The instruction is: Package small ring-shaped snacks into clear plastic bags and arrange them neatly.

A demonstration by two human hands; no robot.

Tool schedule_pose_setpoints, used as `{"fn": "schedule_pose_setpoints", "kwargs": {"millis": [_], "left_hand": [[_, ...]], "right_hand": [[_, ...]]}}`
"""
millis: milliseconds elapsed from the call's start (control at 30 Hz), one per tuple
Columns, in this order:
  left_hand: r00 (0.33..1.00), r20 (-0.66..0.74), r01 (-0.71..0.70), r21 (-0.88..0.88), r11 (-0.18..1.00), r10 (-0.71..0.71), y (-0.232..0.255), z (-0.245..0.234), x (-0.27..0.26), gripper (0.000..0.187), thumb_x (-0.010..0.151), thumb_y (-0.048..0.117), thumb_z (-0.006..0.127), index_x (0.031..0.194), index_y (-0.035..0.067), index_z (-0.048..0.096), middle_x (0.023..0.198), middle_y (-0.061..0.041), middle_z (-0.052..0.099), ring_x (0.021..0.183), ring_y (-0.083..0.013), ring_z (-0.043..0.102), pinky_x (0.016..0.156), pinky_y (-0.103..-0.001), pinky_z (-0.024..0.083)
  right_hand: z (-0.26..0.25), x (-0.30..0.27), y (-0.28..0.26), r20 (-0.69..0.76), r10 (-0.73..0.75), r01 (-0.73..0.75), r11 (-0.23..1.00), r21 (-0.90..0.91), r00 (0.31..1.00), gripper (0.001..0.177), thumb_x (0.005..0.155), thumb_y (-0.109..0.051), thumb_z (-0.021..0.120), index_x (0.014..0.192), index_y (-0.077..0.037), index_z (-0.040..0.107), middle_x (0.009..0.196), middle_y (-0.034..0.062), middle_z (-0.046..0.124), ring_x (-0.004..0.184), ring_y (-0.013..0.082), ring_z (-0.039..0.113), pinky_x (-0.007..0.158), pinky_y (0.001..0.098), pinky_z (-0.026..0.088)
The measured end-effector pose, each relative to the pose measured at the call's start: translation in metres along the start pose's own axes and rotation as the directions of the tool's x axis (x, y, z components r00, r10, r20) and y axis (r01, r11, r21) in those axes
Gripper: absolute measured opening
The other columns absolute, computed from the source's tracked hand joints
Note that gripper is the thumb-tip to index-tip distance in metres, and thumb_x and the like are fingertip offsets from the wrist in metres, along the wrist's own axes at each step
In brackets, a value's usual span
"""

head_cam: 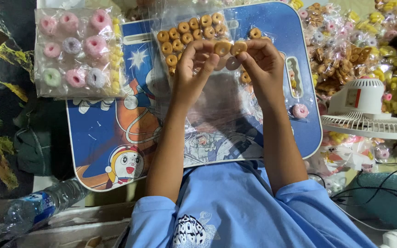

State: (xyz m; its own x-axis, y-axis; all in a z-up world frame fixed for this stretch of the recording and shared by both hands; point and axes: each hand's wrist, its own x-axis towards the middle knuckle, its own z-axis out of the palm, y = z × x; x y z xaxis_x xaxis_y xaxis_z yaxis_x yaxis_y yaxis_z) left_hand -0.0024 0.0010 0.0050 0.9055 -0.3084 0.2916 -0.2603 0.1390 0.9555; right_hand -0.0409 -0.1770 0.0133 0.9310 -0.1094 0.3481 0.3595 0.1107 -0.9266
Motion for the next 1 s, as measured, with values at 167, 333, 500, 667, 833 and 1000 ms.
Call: {"fn": "schedule_pose_setpoints", "kwargs": {"millis": [167, 333, 500, 667, 833, 1000], "left_hand": [[1.0, -0.01, 0.002, -0.003, 1.0, -0.002, -0.005, 0.0, 0.0, 0.042, 0.096, 0.043, 0.066, 0.122, 0.01, 0.064, 0.112, -0.005, 0.07, 0.099, -0.0151, 0.068, 0.086, -0.025, 0.057], [0.999, 0.04, -0.011, 0.034, 0.999, 0.009, -0.001, 0.002, -0.001, 0.033, 0.1, 0.039, 0.064, 0.121, 0.014, 0.064, 0.113, -0.004, 0.07, 0.098, -0.0162, 0.069, 0.082, -0.026, 0.058], [0.999, 0.034, -0.027, -0.004, 1.0, 0.027, -0.006, 0.003, -0.001, 0.031, 0.098, 0.037, 0.067, 0.118, 0.014, 0.062, 0.11, -0.002, 0.065, 0.1, -0.0135, 0.064, 0.087, -0.026, 0.055], [1.0, 0.004, -0.023, 0.018, 1.0, 0.023, -0.003, 0.002, -0.001, 0.028, 0.096, 0.034, 0.07, 0.116, 0.015, 0.062, 0.11, -0.001, 0.067, 0.1, -0.0134, 0.064, 0.087, -0.026, 0.051], [1.0, -0.003, -0.013, -0.031, 0.999, 0.012, -0.01, 0.003, 0.001, 0.034, 0.094, 0.035, 0.072, 0.117, 0.012, 0.062, 0.11, -0.004, 0.067, 0.101, -0.0158, 0.067, 0.086, -0.027, 0.056], [0.996, 0.013, -0.09, -0.083, 0.992, 0.091, -0.016, 0.006, -0.001, 0.051, 0.095, 0.047, 0.077, 0.126, 0.01, 0.061, 0.106, -0.008, 0.068, 0.099, -0.0185, 0.066, 0.091, -0.038, 0.051]], "right_hand": [[-0.005, -0.001, 0.009, 0.008, 0.008, -0.008, 0.999, -0.04, 1.0, 0.021, 0.104, -0.018, 0.069, 0.117, -0.005, 0.06, 0.109, 0.0077, 0.065, 0.097, 0.017, 0.068, 0.087, 0.028, 0.06], [-0.004, -0.003, 0.006, -0.008, 0.05, -0.051, 0.99, -0.129, 0.999, 0.025, 0.103, -0.02, 0.07, 0.123, -0.007, 0.062, 0.107, 0.0022, 0.063, 0.096, 0.0102, 0.062, 0.085, 0.023, 0.054], [-0.002, -0.001, 0.005, 0.046, 0.022, -0.016, 0.993, -0.116, 0.999, 0.016, 0.103, -0.018, 0.069, 0.112, -0.007, 0.061, 0.108, 0.0054, 0.061, 0.098, 0.0139, 0.062, 0.086, 0.0255, 0.055], [-0.003, -0.003, 0.006, 0.045, 0.031, -0.024, 0.988, -0.155, 0.999, 0.026, 0.101, -0.021, 0.072, 0.12, -0.009, 0.059, 0.115, 0.0033, 0.059, 0.104, 0.0119, 0.059, 0.091, 0.025, 0.05], [0.002, -0.004, 0.006, 0.026, 0.104, -0.103, 0.995, -0.011, 0.994, 0.028, 0.1, -0.017, 0.074, 0.12, -0.01, 0.056, 0.1, 0.0007, 0.062, 0.089, 0.0055, 0.06, 0.078, 0.0203, 0.05], [-0.005, -0.001, 0.022, -0.08, 0.058, -0.057, 0.998, 0.02, 0.995, 0.03, 0.096, -0.007, 0.08, 0.115, 0.0, 0.058, 0.092, 0.0042, 0.066, 0.087, 0.0072, 0.069, 0.08, 0.0204, 0.055]]}}
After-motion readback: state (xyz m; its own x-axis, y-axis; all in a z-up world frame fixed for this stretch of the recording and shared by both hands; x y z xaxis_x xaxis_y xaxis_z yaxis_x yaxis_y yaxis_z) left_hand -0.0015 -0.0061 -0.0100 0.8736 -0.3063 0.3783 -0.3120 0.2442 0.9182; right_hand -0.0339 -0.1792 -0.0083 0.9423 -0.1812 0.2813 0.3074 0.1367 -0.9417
